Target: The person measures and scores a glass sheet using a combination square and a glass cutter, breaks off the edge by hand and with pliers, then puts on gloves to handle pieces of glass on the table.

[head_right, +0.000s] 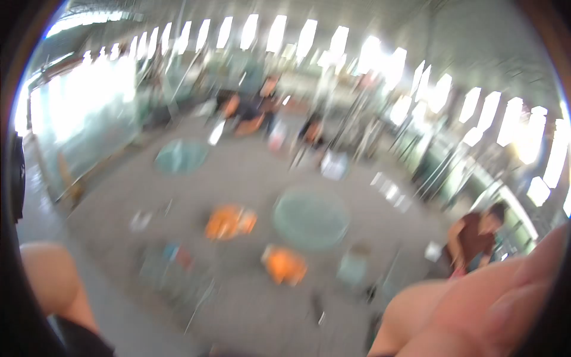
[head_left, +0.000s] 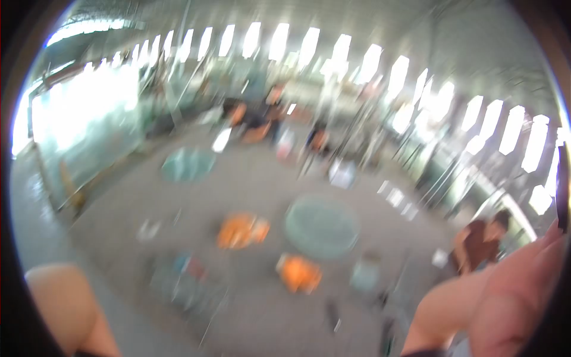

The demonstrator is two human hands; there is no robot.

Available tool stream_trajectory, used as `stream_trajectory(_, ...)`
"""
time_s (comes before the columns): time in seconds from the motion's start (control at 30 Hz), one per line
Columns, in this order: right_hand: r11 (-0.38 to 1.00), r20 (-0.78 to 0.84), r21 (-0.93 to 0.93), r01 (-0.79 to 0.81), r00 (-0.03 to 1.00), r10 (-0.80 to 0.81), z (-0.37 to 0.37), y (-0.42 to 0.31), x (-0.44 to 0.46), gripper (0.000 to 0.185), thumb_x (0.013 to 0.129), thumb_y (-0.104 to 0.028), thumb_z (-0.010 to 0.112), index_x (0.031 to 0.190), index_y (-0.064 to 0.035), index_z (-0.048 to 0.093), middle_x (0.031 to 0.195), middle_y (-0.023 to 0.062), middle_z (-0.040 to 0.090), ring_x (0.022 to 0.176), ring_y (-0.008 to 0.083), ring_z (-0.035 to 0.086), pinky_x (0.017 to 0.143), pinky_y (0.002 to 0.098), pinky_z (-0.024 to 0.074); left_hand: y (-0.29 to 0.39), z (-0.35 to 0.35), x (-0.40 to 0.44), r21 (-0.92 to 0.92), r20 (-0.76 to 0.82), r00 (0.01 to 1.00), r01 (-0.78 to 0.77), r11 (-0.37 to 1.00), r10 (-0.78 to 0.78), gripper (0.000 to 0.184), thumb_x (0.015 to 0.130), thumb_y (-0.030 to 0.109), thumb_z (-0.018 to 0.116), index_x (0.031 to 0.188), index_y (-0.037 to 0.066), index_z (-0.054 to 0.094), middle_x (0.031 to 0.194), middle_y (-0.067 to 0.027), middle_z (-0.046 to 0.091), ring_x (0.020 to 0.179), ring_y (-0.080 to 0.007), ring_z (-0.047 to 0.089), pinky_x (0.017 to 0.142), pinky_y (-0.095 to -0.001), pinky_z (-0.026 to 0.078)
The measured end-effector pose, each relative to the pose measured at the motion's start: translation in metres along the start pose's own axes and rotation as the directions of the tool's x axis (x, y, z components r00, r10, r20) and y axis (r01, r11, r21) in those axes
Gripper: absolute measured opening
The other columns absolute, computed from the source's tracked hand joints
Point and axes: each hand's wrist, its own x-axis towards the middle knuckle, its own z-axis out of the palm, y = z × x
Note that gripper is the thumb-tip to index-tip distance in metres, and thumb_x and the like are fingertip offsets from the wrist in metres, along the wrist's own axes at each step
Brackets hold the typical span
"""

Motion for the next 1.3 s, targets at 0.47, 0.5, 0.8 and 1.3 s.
stream_trajectory(0.47,0.967,0.092,-0.252,-0.021,0.995,0.045,0.0,-0.037,0.063,0.024,0.092,-0.021,0.059,0.099,-0.0002,0.07,0.09,0.0085,0.068,0.076,0.0178,0.062,0.069,0.0335,0.0492,-0.077,-0.003,-0.039,-0.063,-0.087,0.995,-0.061,0.996,0.056,0.027,0.101,0.029,0.055,0.095,0.005,0.065,0.098,-0.0108,0.067,0.081,-0.0192,0.062,0.071,-0.0332,0.049)
stream_trajectory(0.5,0.978,0.081,-0.209,-0.015,0.996,0.032,0.008,-0.037,0.065,0.024,0.092,-0.021,0.059,0.099,-0.0003,0.07,0.09,0.0082,0.068,0.076,0.0174,0.061,0.069,0.0332,0.049,-0.081,0.0,-0.036,-0.08,-0.055,0.995,-0.092,0.993,0.087,0.027,0.101,0.029,0.055,0.095,0.005,0.065,0.098,-0.0109,0.067,0.081,-0.0193,0.062,0.071,-0.0332,0.049)
stream_trajectory(0.8,0.979,0.117,-0.02,0.203,0.973,-0.199,0.054,0.014,0.06,0.024,0.093,-0.02,0.059,0.101,-0.001,0.07,0.09,0.006,0.068,0.076,0.0142,0.06,0.068,0.0309,0.0478,-0.113,0.081,-0.038,-0.117,-0.137,0.971,-0.212,0.97,0.196,0.029,0.101,0.029,0.055,0.095,0.004,0.066,0.099,-0.0113,0.067,0.084,-0.02,0.062,0.074,-0.0332,0.049)
stream_trajectory(1.3,0.434,0.219,-0.407,-0.804,0.376,0.9,0.383,0.112,-0.285,0.03,0.086,-0.029,0.08,0.105,-0.0072,0.072,0.108,0.0098,0.07,0.089,0.0288,0.071,0.077,0.0402,0.0578,-0.151,0.554,-0.15,-0.685,-0.045,0.14,0.716,0.132,-0.989,0.021,0.098,0.01,0.065,0.118,0.002,0.066,0.093,-0.0045,0.07,0.08,-0.0088,0.062,0.072,-0.0247,0.052)
